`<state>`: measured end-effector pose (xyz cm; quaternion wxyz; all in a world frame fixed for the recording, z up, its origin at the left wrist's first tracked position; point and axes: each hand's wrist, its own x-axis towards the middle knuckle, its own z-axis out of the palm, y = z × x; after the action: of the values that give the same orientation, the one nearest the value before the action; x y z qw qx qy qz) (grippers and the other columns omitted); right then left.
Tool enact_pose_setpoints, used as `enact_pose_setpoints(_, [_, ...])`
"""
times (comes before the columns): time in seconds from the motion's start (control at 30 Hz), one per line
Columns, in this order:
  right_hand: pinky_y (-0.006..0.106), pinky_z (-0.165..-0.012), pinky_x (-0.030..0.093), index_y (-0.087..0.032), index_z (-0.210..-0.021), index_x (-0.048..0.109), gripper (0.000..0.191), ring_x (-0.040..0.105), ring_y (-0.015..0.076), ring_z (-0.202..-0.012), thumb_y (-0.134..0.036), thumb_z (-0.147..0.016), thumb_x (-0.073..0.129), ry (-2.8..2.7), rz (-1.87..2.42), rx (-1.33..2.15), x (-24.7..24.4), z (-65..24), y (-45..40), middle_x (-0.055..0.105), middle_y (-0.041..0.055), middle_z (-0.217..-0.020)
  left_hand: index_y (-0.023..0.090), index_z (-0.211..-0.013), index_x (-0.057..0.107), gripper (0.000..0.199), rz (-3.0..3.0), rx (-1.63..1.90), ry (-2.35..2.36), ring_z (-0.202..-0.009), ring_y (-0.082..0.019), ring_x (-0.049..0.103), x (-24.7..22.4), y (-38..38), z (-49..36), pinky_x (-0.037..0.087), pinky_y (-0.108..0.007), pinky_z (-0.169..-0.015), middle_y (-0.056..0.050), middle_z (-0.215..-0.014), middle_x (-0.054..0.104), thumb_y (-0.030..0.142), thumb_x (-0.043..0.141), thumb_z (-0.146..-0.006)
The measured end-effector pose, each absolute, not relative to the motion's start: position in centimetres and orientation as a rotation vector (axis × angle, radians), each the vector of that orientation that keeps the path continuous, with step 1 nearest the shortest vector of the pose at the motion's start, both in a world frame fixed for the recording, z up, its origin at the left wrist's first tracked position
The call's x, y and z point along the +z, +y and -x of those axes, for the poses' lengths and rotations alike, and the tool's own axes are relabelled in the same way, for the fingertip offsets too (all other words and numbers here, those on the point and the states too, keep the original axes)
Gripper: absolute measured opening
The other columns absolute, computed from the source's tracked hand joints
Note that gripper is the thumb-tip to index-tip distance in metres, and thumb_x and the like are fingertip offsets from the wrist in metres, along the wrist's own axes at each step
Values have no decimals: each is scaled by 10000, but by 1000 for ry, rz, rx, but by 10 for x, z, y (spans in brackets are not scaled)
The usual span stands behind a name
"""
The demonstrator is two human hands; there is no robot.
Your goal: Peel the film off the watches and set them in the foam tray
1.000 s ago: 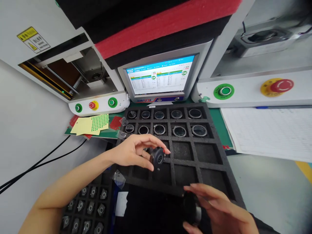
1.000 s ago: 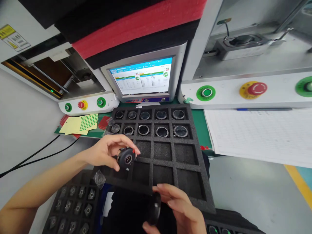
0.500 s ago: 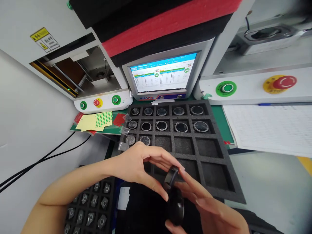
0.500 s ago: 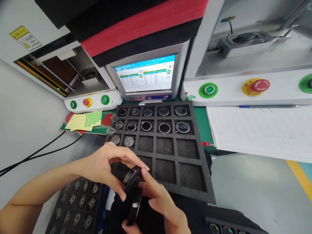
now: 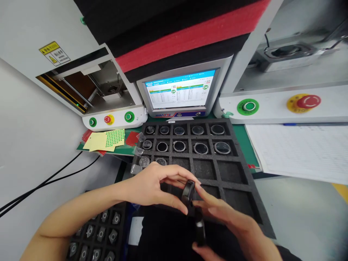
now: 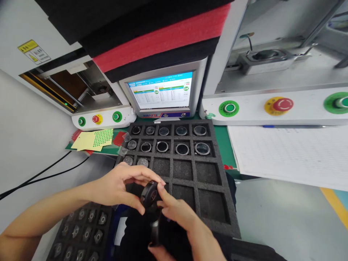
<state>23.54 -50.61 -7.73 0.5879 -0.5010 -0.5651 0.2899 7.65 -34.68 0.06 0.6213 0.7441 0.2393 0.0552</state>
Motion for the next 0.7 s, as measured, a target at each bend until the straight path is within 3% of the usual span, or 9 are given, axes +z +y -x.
enact_pose_setpoints(0.13, [356,-804,635,-237,-1164,569,324,715,249,-994,-317,-870,679,-1599,1305,477,-86,-290,-446,709,74,-1125,183,-1126,697,466,-2227,183,766,-947,-190,722,-9,-301,-85,563,-308,-903,-44,-1063,760,285,846,-697])
enact_pose_setpoints(0.27, [423,-863,586,-203,-1084,584,361,697,282,-976,-148,-748,703,-1856,1565,454,-97,-323,-356,706,87,-1070,123,-1085,724,407,-2574,112,967,-869,-243,726,-38,-241,-101,573,-363,-822,-115,-1014,770,250,819,-710])
enact_pose_setpoints(0.4, [404,-813,575,-172,-1026,606,382,697,280,-936,-47,-685,723,-1980,1592,452,-103,-322,-303,718,78,-982,103,-976,757,320,-2661,47,919,-896,-288,729,-62,-215,-111,567,-378,-815,-142,-971,772,217,815,-683])
enact_pose_setpoints(0.5, [397,-806,574,-160,-1011,630,399,702,280,-922,-50,-654,772,-2003,1577,470,-105,-323,-297,725,80,-982,146,-1049,744,425,-2681,84,903,-965,-259,720,-68,-216,-103,561,-336,-846,-112,-1062,762,314,840,-670])
enact_pose_setpoints(0.57, [392,-861,557,-181,-993,655,373,694,285,-984,-134,-656,807,-1975,1556,476,-99,-335,-301,724,84,-1053,200,-1093,727,472,-2675,160,956,-1004,-233,707,-66,-212,-87,557,-311,-861,-65,-1111,753,394,834,-677])
enact_pose_setpoints(0.63, [387,-913,518,-194,-976,677,298,678,273,-1029,-354,-740,764,-1907,1548,456,-87,-356,-304,713,80,-1105,216,-1052,724,324,-2654,284,1134,-994,-208,700,-59,-196,-63,549,-302,-871,-36,-1080,756,406,739,-790])
enact_pose_setpoints(0.7, [404,-879,485,-171,-957,686,475,677,260,-986,-607,-850,534,-1741,1598,400,-69,-381,-305,712,84,-1034,172,-1037,702,233,-2602,453,1439,-1004,-207,681,-50,-165,-33,528,-325,-914,-70,-1077,744,314,547,-936])
